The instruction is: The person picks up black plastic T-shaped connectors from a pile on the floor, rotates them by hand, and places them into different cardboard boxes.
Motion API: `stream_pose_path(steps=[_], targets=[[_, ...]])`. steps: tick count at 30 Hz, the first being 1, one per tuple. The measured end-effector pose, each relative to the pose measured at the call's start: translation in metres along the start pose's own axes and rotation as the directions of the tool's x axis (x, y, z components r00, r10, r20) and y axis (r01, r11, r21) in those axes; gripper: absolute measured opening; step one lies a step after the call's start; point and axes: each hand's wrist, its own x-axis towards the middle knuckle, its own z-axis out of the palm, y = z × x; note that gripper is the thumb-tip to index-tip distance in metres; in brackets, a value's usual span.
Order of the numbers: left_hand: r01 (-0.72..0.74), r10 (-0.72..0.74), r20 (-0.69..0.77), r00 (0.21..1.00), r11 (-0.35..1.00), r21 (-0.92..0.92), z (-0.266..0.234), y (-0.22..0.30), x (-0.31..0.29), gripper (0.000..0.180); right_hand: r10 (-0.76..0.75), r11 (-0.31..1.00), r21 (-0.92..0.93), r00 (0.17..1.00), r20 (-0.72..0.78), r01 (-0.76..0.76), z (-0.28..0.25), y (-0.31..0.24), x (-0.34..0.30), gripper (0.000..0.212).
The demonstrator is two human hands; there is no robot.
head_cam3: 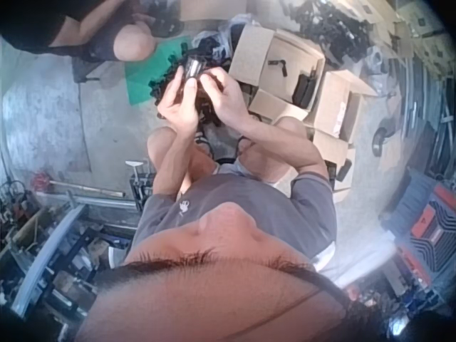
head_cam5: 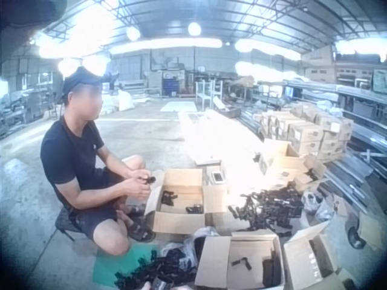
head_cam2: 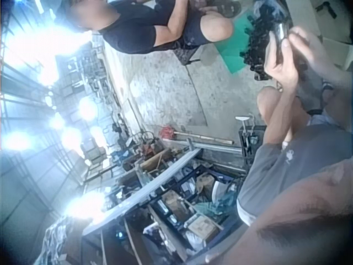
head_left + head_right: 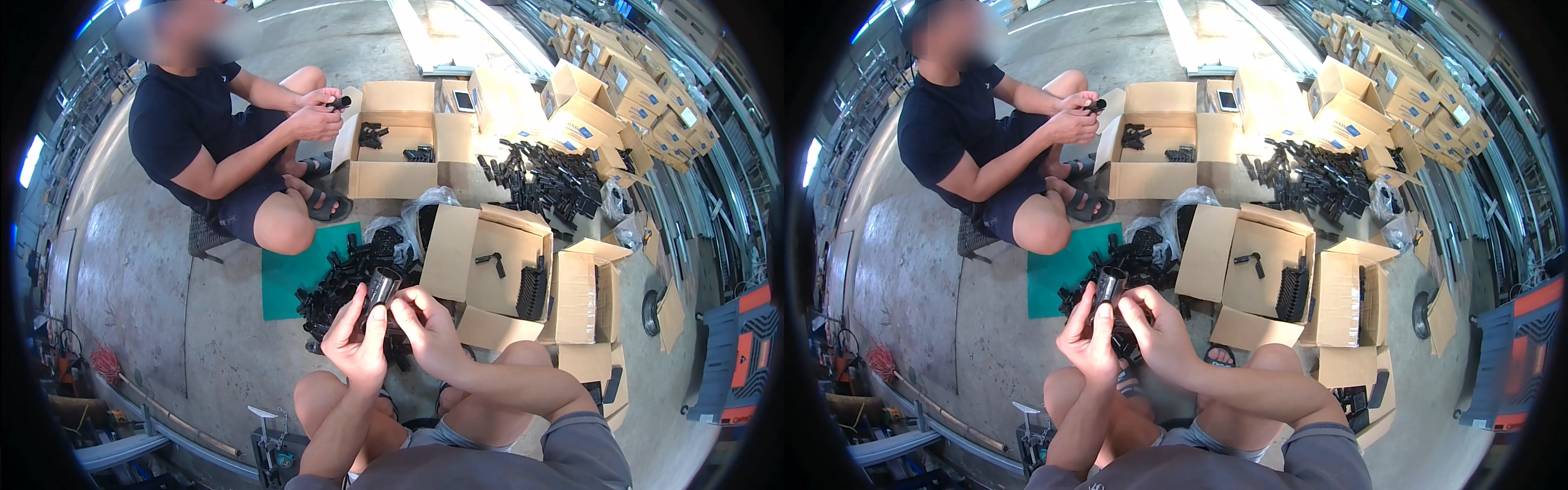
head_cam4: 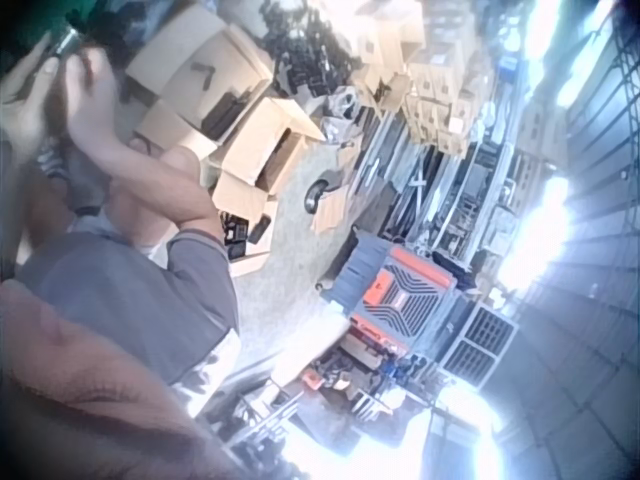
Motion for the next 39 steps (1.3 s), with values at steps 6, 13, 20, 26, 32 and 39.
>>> stream_pose_path(steps=[6, 13, 20, 26, 32, 39], targets=[[0.014, -0.014, -0.010, 1.000, 1.000, 0.006, 0.000, 0.000, 0.000, 0.040, -0.137, 0.990, 0.023, 0.990, -0.021, 0.138, 0.009, -0.005, -0.002, 0.015], [0.003, -0.004, 0.009, 1.000, 1.000, 0.025, 0.000, -0.001, -0.001, 0.040, -0.095, 0.994, 0.036, 0.991, -0.096, 0.099, 0.008, -0.002, -0.003, 0.017], [0.003, -0.003, 0.003, 1.000, 1.000, 0.010, -0.002, 0.000, -0.001, 0.040, -0.036, 0.999, -0.038, 0.999, -0.004, 0.036, 0.007, -0.009, -0.005, 0.019], [-0.013, 0.011, 0.029, 1.000, 0.999, 0.047, -0.003, 0.004, -0.002, 0.039, -0.048, 0.997, -0.060, 0.999, 0.008, 0.049, 0.006, -0.007, -0.004, 0.019], [0.105, -0.107, -0.054, 0.993, 0.994, -0.030, -0.005, 0.003, 0.003, 0.039, -0.018, 0.995, 0.102, 1.000, -0.008, 0.019, 0.009, -0.004, 0.000, 0.023], [0.347, -0.315, 0.188, 0.930, 0.923, -0.168, -0.021, 0.023, 0.028, 0.056, 0.108, 0.987, 0.111, 0.988, 0.113, -0.121, -0.005, -0.003, 0.004, 0.034]])
